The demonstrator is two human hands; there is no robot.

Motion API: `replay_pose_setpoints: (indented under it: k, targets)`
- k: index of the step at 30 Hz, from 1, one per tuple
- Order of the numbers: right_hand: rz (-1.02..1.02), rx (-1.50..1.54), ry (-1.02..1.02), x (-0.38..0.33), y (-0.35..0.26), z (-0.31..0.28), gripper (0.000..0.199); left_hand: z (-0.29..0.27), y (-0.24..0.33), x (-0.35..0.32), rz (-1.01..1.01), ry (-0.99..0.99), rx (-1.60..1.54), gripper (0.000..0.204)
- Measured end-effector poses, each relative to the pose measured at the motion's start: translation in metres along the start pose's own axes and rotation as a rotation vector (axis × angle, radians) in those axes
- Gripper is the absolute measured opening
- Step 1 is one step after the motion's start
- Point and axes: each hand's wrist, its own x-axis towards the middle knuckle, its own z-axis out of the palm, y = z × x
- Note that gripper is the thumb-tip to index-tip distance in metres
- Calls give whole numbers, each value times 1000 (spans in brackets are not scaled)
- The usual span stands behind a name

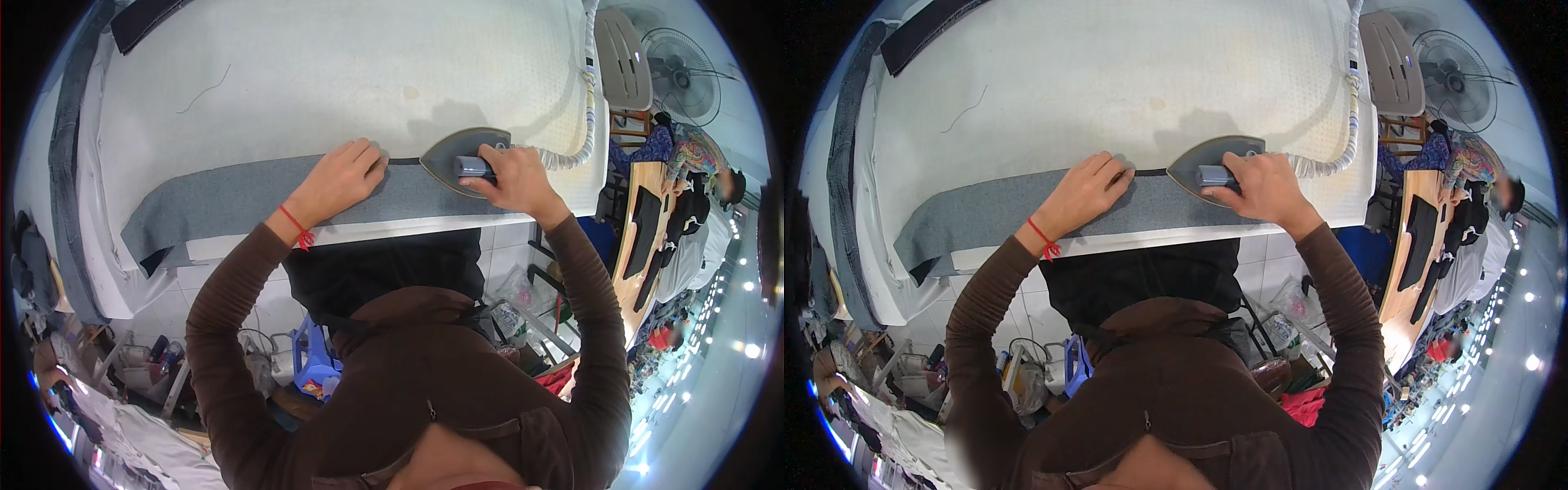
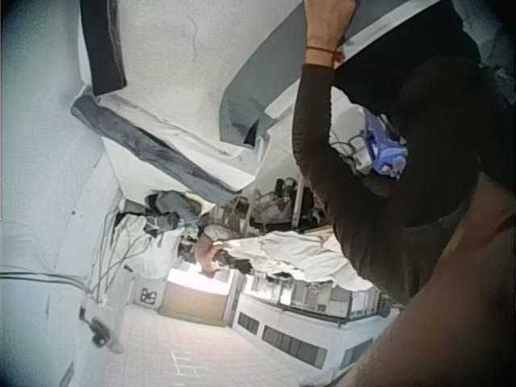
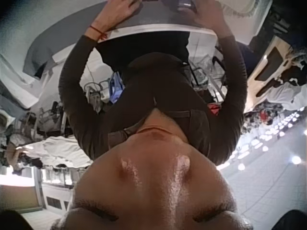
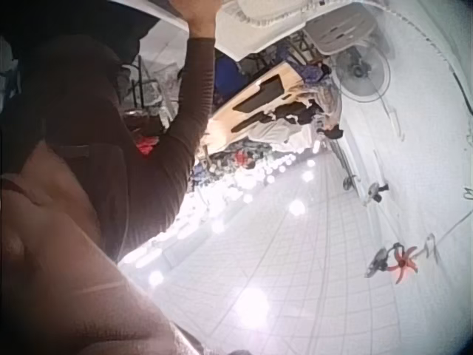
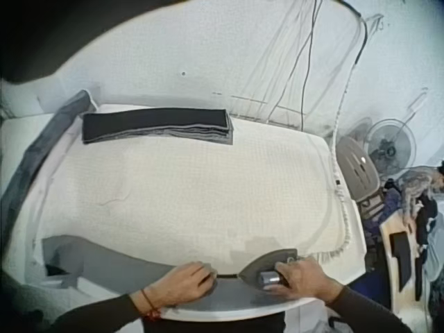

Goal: The person irons a long strip of gray fabric on a white ironing board, repeatedly folding and pressing sections with a steam iron. They adjust the fabric edges and reposition the strip multiple times to ensure even pressing along its length.

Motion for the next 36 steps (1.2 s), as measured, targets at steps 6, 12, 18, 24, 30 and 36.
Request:
replay_pose_setpoints:
  k: [6,12,18,24,30,36]
  targets:
    - [-14,-30,2,3,-2,3,56,-4,-1,4,-59,-16,46,29]
    - [34,-24,-65,3,-4,1,57,-5,-10,-9,-125,-14,63,21]
    - [28,-12,-46,7,-8,3,54,-19,-17,-14,-88,11,-84,20]
    - [21,-32,-42,8,-7,3,55,-26,-23,-18,-105,-18,-178,24]
    - [56,-49,-79,7,-10,4,56,-25,-25,-31,-54,16,-190,28]
    - [41,-30,-67,9,-11,7,53,-24,-24,-34,29,41,-68,32]
